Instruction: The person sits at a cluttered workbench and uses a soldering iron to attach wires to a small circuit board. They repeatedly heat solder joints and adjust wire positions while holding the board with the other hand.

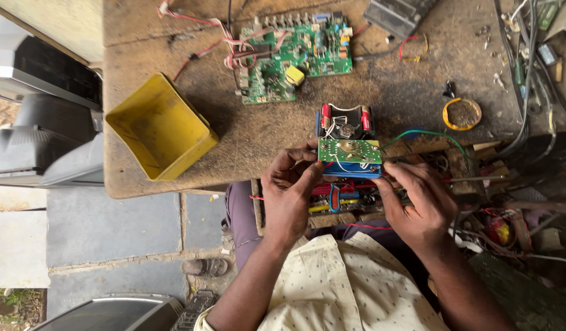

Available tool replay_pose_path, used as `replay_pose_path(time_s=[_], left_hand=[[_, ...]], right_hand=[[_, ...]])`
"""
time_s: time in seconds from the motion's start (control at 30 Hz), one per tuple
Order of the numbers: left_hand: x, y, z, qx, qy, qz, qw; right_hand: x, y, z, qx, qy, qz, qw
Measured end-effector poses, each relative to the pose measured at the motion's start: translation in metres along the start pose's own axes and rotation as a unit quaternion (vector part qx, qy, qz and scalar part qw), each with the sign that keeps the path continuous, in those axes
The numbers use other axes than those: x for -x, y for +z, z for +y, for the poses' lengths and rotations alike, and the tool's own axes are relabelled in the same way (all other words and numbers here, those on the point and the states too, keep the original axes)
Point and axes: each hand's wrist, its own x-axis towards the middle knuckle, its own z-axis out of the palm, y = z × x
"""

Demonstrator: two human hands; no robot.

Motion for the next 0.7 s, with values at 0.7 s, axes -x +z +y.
replay_pose_path(time_s=[0.7], left_hand=[[-0.013, -0.009, 0.010, 0.075, -0.012, -0.043, 0.996]], right_hand=[[0.030, 0.006, -0.006, -0.065, 0.169, -0.103, 0.978]])
